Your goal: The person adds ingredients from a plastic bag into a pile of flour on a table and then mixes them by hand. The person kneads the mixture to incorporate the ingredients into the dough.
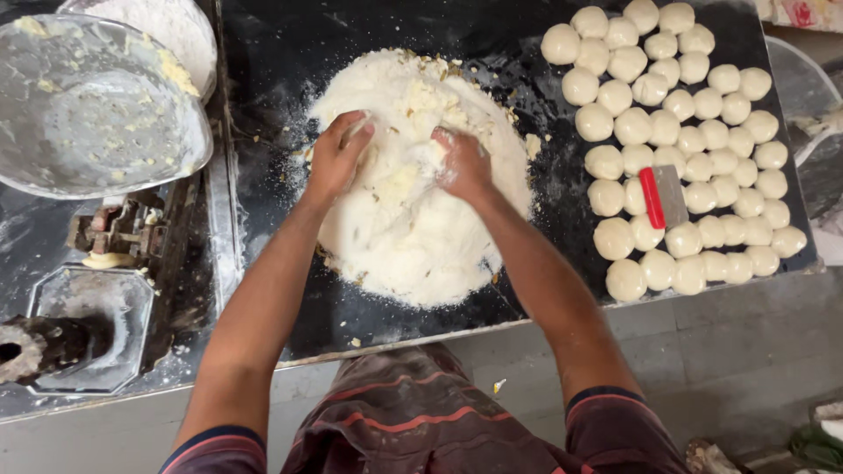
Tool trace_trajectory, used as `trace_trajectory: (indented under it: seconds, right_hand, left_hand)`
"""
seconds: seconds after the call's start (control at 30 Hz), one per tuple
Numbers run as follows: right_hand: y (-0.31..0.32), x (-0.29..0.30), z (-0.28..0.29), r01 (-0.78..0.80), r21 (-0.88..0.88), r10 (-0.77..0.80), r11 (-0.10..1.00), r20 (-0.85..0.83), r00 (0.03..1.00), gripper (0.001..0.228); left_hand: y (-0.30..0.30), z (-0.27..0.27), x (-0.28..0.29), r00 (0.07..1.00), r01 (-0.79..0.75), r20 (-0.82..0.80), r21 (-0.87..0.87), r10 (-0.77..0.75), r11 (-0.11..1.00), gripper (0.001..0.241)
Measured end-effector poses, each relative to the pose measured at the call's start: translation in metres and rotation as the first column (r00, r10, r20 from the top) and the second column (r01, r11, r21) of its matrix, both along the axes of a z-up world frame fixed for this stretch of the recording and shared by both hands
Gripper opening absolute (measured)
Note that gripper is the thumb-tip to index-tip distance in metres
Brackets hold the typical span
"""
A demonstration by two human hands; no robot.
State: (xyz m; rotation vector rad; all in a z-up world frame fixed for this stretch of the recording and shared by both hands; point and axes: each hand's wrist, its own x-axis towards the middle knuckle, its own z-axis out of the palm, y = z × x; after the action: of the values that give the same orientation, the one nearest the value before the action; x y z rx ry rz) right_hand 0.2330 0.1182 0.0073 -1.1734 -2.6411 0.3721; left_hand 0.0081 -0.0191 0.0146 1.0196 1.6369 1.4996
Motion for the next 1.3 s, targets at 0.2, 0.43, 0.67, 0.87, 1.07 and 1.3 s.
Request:
trace_trajectory:
  seconds: [0.2, 0.43, 0.67, 0.87, 1.07, 1.3]
  right_hand:
    - [0.087, 0.000, 0.041, -0.331, 0.006, 0.315, 0.944, -0.327, 0.891, 0.048]
    - [0.158, -0.038, -0.033, -0.275, -0.418, 0.042, 0.866, -0.486, 0.873, 0.047]
    - [0.142, -0.059, -0.022, -0.182, -0.804, 0.071, 0.566, -0.172, 0.982, 0.081]
    - [0.107, -0.052, 0.027, -0.399, -0.736, 0.326, 0.548, -0.251, 0.911, 0.112]
    - [0.027, 0.010, 0.056, -0.358, -0.309, 0.364, 0.881, -0.040, 0.931, 0.102]
    - [-0.070, 0.129, -0.006, -0.110, -0.008, 0.103, 0.994, -0.293, 0.951, 0.119]
  left_hand:
    - [-0.053, -0.010, 0.016, 0.897, -0.221, -0.375, 0.074, 0.232, 0.973, 0.057]
    - [-0.066, -0.072, 0.054, 0.782, -0.481, -0.505, -0.119, 0.365, 0.868, 0.072]
    - [-0.001, -0.066, 0.054, 0.779, -0.559, 0.371, 0.045, 0.506, 0.828, 0.068]
    - [0.029, -0.024, 0.059, 0.846, -0.339, 0.457, 0.069, 0.273, 0.938, 0.065]
    - [0.026, 0.022, 0.054, 0.968, -0.180, 0.203, 0.133, 0.151, 0.975, 0.065]
    - [0.028, 0.037, 0.028, 0.826, -0.031, -0.558, -0.188, -0.080, 0.982, 0.051]
